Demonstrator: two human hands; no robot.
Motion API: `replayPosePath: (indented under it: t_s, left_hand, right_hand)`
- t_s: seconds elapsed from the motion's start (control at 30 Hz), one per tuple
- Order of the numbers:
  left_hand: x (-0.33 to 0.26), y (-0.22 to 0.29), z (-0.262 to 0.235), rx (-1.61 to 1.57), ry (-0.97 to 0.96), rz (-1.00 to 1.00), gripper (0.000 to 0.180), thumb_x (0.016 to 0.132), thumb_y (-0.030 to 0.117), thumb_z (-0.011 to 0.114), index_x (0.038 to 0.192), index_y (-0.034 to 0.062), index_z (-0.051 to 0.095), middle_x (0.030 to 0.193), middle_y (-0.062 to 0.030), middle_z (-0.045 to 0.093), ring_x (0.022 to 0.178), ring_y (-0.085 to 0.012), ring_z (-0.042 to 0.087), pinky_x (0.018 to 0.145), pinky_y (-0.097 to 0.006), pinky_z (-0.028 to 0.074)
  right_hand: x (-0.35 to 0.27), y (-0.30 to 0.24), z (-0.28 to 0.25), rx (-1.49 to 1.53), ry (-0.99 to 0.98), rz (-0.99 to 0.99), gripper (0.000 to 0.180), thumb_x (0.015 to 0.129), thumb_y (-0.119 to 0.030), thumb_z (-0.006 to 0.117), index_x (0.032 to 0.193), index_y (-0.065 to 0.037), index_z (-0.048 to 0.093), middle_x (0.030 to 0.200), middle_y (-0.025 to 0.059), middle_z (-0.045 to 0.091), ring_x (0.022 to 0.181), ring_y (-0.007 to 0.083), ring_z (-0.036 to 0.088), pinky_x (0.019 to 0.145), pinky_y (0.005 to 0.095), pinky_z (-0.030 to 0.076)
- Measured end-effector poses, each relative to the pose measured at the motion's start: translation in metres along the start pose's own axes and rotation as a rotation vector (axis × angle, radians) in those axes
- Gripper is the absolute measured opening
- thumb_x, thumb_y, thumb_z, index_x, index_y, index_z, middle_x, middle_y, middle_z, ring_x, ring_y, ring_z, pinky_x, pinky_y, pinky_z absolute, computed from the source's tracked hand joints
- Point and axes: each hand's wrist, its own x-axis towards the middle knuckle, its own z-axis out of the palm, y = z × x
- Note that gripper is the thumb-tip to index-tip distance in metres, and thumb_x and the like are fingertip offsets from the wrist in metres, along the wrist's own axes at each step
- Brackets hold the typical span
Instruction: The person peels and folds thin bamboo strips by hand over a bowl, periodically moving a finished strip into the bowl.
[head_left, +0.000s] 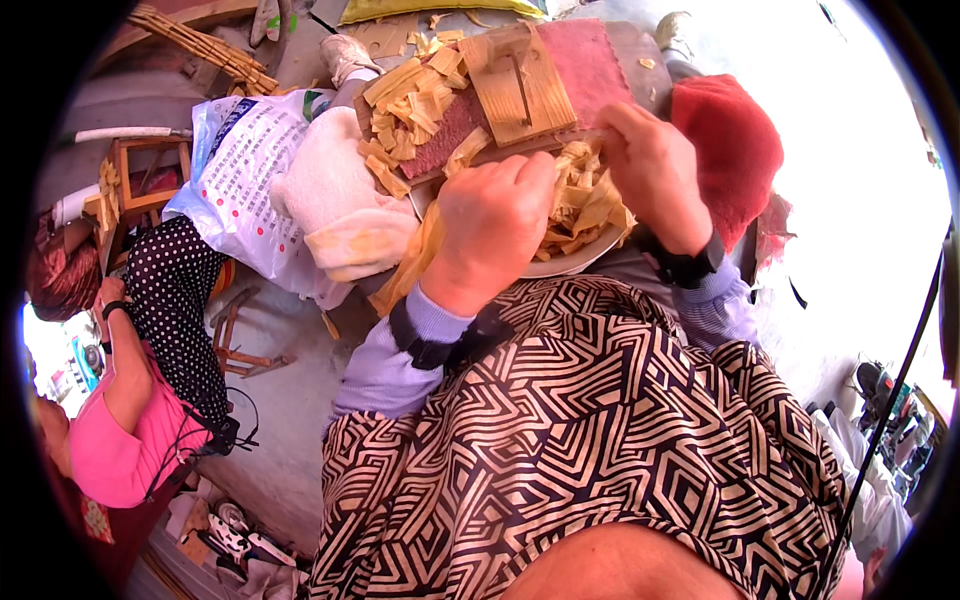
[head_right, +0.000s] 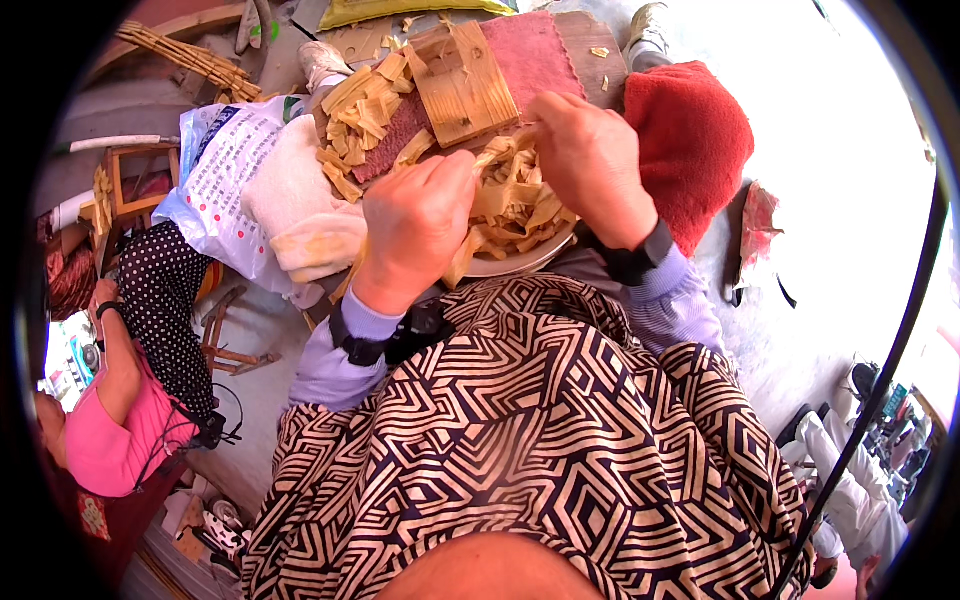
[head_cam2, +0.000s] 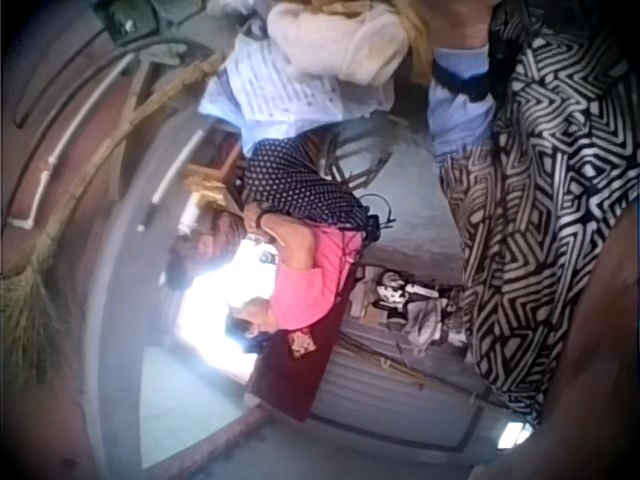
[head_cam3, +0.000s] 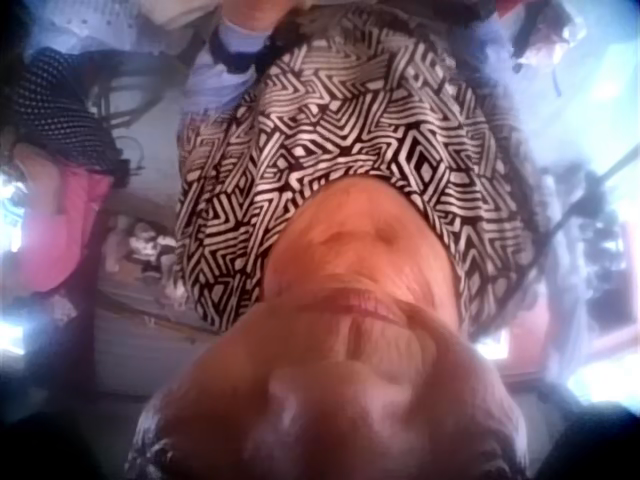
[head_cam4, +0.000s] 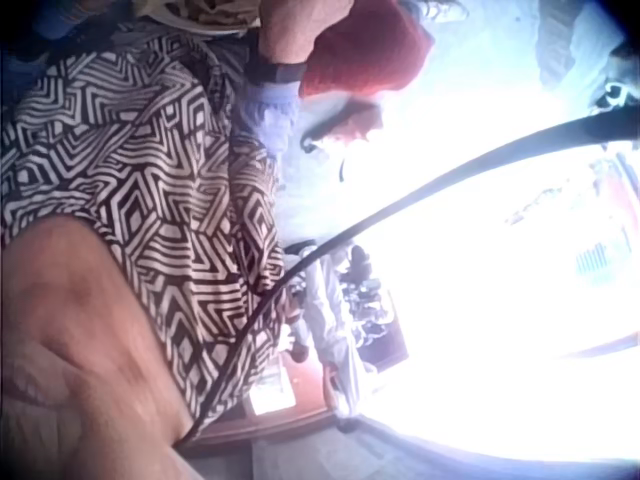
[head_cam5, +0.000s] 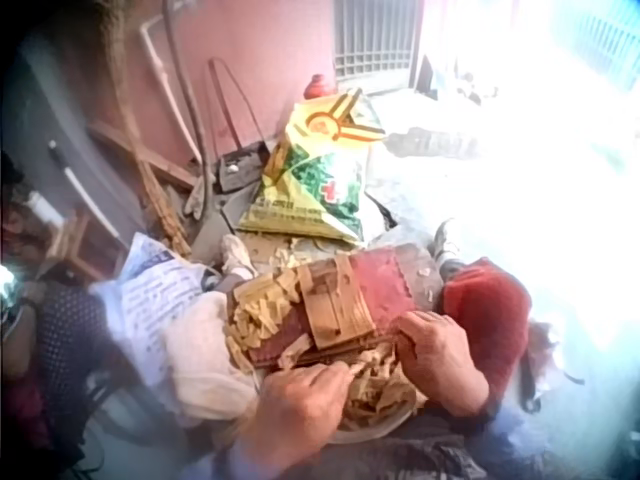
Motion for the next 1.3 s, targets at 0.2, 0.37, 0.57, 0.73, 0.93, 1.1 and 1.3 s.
replayPosePath:
  t_s: [0.2, 0.37, 0.57, 0.73, 0.93, 1.1, 1.3]
  left_hand:
    - [-0.001, -0.008, 0.001, -0.135, -0.018, -0.08, 0.01, 0.084, 0.009, 0.063, 0.093, 0.0052, 0.064, 0.072, -0.0126, 0.06, 0.061, -0.0306, 0.059, 0.052, -0.035, 0.046]
    - [0.002, -0.009, 0.0, -0.588, -0.208, -0.311, 0.011, 0.089, 0.011, 0.06, 0.092, 0.0014, 0.064, 0.069, -0.0075, 0.061, 0.059, -0.0159, 0.057, 0.054, -0.029, 0.044]
    - [0.0, -0.024, -0.013, -1.006, -0.411, -0.53, 0.019, 0.092, 0.015, 0.059, 0.087, -0.0019, 0.066, 0.066, 0.0014, 0.056, 0.061, -0.0067, 0.049, 0.055, -0.024, 0.041]
    - [0.015, -0.043, -0.006, -0.984, -0.409, -0.621, 0.016, 0.093, 0.013, 0.059, 0.096, -0.0011, 0.065, 0.072, 0.004, 0.055, 0.065, -0.0034, 0.047, 0.059, -0.018, 0.039]
    - [0.027, -0.076, 0.009, -1.008, -0.225, -0.72, 0.014, 0.091, 0.01, 0.056, 0.102, 0.0026, 0.059, 0.075, 0.0013, 0.058, 0.066, -0.0035, 0.051, 0.055, -0.017, 0.036]
    - [0.036, -0.083, 0.013, -1.025, -0.177, -0.716, 0.011, 0.089, 0.008, 0.056, 0.098, 0.0028, 0.059, 0.073, 0.0012, 0.058, 0.063, -0.0042, 0.05, 0.055, -0.017, 0.036]
    - [0.043, -0.087, 0.024, -0.999, -0.128, -0.691, 0.009, 0.089, 0.007, 0.057, 0.094, 0.0009, 0.06, 0.071, -0.0002, 0.058, 0.063, -0.0078, 0.052, 0.056, -0.022, 0.041]
  right_hand:
    - [0.009, -0.003, -0.016, 0.472, -0.1, -0.12, 0.033, 0.077, -0.008, 0.072, 0.109, -0.003, 0.065, 0.092, 0.007, 0.069, 0.088, 0.0206, 0.064, 0.083, 0.0301, 0.049]
    - [0.015, -0.009, -0.018, 0.942, -0.59, 0.287, 0.019, 0.081, 0.003, 0.066, 0.1, 0.002, 0.067, 0.083, 0.0006, 0.066, 0.072, 0.006, 0.061, 0.067, 0.0187, 0.05]
    - [0.021, 0.011, -0.038, 0.94, -0.705, 0.413, 0.007, 0.083, -0.001, 0.065, 0.088, -0.001, 0.069, 0.075, -0.0026, 0.064, 0.065, 0.0032, 0.057, 0.06, 0.018, 0.048]
    - [0.023, 0.014, -0.017, 0.932, -0.521, 0.405, 0.007, 0.086, -0.006, 0.064, 0.09, -0.001, 0.068, 0.074, -0.0032, 0.063, 0.064, 0.0026, 0.057, 0.057, 0.0176, 0.046]
    - [0.044, 0.009, 0.01, 0.802, -0.383, 0.325, 0.01, 0.088, -0.008, 0.062, 0.092, 0.001, 0.066, 0.07, -0.0032, 0.058, 0.062, 0.0034, 0.051, 0.056, 0.0189, 0.043]
    - [0.057, 0.015, 0.019, 0.64, -0.293, 0.216, 0.01, 0.085, -0.008, 0.063, 0.09, 0.001, 0.065, 0.067, -0.0007, 0.056, 0.063, 0.0053, 0.05, 0.057, 0.0223, 0.043]
    - [0.064, 0.021, 0.025, 0.51, -0.263, 0.147, 0.013, 0.083, -0.01, 0.063, 0.091, 0.0, 0.066, 0.066, 0.0069, 0.059, 0.062, 0.0108, 0.055, 0.06, 0.0272, 0.046]
